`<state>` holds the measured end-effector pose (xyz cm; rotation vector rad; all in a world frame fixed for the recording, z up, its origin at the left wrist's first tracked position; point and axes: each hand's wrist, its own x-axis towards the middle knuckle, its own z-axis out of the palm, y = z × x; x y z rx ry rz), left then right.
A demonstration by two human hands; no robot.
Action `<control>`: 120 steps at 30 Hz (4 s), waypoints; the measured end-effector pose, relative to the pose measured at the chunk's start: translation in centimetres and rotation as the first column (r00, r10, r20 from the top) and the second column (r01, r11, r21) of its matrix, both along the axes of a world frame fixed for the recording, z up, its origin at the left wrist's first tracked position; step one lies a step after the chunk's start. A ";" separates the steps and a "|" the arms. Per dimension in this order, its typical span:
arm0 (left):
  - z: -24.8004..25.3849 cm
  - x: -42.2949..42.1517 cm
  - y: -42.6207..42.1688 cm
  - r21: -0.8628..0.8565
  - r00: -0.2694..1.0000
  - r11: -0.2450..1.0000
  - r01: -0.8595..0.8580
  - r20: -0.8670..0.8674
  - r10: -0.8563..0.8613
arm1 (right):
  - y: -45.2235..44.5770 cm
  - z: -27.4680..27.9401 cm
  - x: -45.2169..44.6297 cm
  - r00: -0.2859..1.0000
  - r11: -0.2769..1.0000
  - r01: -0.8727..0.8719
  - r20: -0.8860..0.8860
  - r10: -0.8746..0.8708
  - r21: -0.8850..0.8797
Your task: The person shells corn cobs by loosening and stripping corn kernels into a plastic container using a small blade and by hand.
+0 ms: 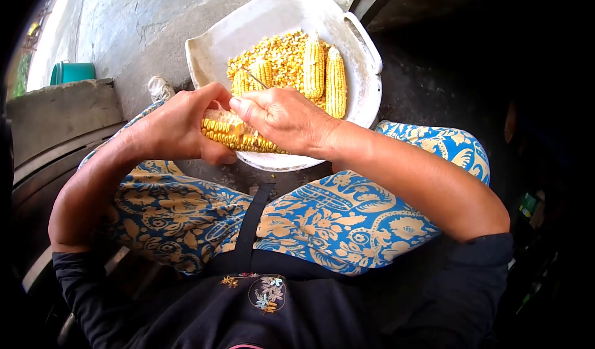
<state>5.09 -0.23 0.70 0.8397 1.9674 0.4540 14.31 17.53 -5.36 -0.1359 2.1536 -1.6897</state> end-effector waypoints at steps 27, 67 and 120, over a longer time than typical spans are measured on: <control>0.2 0.1 0.7 -0.012 0.995 0.998 -0.066 0.074 0.066 | -0.6 -1.5 -0.1 0.983 0.989 0.149 -0.109 -0.147 0.003; -3.6 6.9 -0.4 0.204 0.561 0.609 -0.767 0.674 0.480 | 1.5 3.4 -0.8 0.943 0.855 0.288 0.282 -0.176 -0.431; -7.9 11.4 0.7 0.146 0.407 0.431 -0.891 0.677 0.613 | 3.5 0.5 -1.8 0.997 0.992 0.017 0.073 -0.026 0.124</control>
